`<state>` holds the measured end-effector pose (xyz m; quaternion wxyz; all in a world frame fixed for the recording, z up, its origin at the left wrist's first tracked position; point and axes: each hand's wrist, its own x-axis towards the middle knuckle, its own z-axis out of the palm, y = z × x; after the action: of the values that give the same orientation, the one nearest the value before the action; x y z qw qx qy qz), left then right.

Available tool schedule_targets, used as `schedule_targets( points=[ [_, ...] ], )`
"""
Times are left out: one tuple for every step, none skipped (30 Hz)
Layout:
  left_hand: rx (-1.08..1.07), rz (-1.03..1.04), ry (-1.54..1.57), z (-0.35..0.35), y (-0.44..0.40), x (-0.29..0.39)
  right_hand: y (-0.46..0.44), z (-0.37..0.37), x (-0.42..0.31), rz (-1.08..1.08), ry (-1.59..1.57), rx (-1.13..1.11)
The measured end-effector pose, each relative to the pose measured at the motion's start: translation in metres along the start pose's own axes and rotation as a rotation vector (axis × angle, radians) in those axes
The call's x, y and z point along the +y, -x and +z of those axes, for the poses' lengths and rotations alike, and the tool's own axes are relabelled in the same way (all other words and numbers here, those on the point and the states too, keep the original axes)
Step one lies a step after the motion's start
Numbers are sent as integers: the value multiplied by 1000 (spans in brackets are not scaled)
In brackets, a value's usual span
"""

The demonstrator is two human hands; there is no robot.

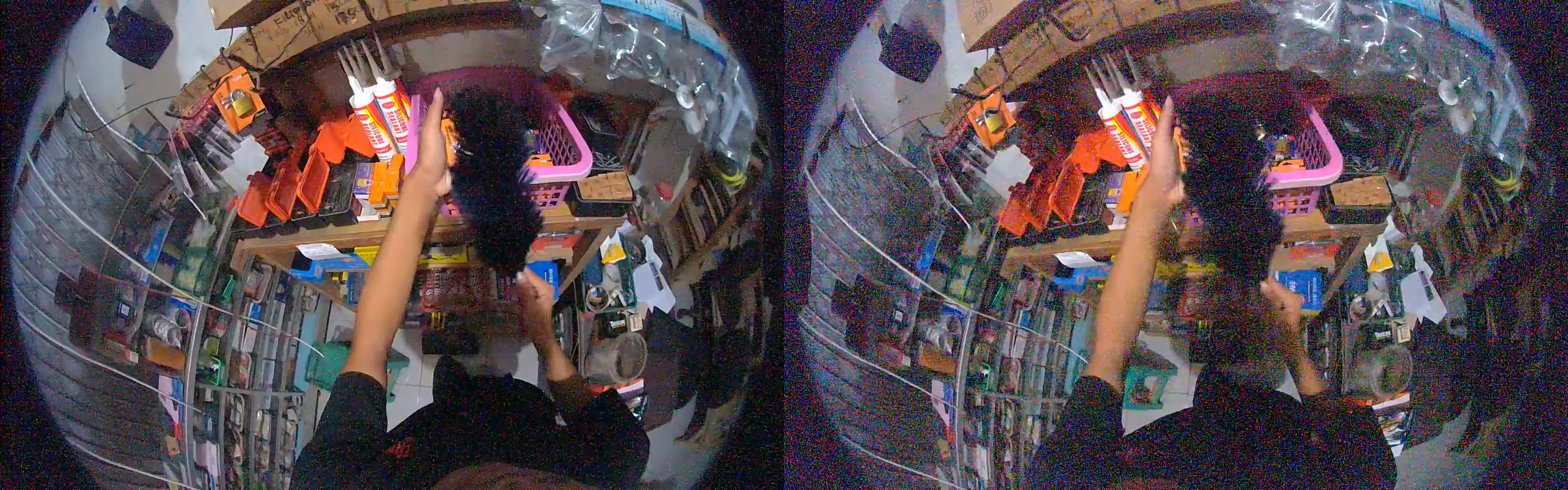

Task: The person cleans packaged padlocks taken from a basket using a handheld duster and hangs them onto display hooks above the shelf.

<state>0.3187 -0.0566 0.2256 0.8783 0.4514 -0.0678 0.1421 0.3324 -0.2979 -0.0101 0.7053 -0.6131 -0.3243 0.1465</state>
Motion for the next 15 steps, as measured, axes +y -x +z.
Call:
schedule_targets(
  points=[
    [174, 84, -116, 10, -2, -7, 5, 2, 8, -30, -8, -17],
    [179, 61, -109, 9, -3, -9, 4, 2, 27, -83, 20, 32],
    [186, 42, -105, 7, -3, -9, 1, 5, 33, -134, 51, 83],
    [194, 27, -104, 4, -4, -7, -1, 7, 39, -184, 84, 136],
    [166, -19, -66, -2, -6, -8, -4, -4, 40, -83, 64, 126],
    [204, 1, -103, -7, -8, -9, -8, -9, 16, 22, 43, 114],
    [242, 18, -140, -10, -11, -11, -9, -7, -14, 158, -109, 67],
    [204, -23, -116, -17, -13, -11, -8, -5, -9, 122, -50, 49],
    [166, -64, -94, -24, -14, -10, -6, -4, 2, 86, 12, 36],
    [233, 6, -148, -13, -13, -8, -4, -3, 14, 49, 77, 25],
    [297, 80, -200, 0, -12, -8, 0, 2, 25, 28, -12, 14],
    [363, 157, -254, 9, -6, -9, 5, 7, 37, 8, -100, 1],
    [436, 285, -175, 11, -1, -14, 8, 7, 41, -24, -15, 20],
    [498, 419, -107, 13, 4, -19, 3, 4, 45, -10, -7, 20],
    [489, 362, -135, 13, 6, -14, -3, 2, 47, 3, 0, 21]
  ],
)
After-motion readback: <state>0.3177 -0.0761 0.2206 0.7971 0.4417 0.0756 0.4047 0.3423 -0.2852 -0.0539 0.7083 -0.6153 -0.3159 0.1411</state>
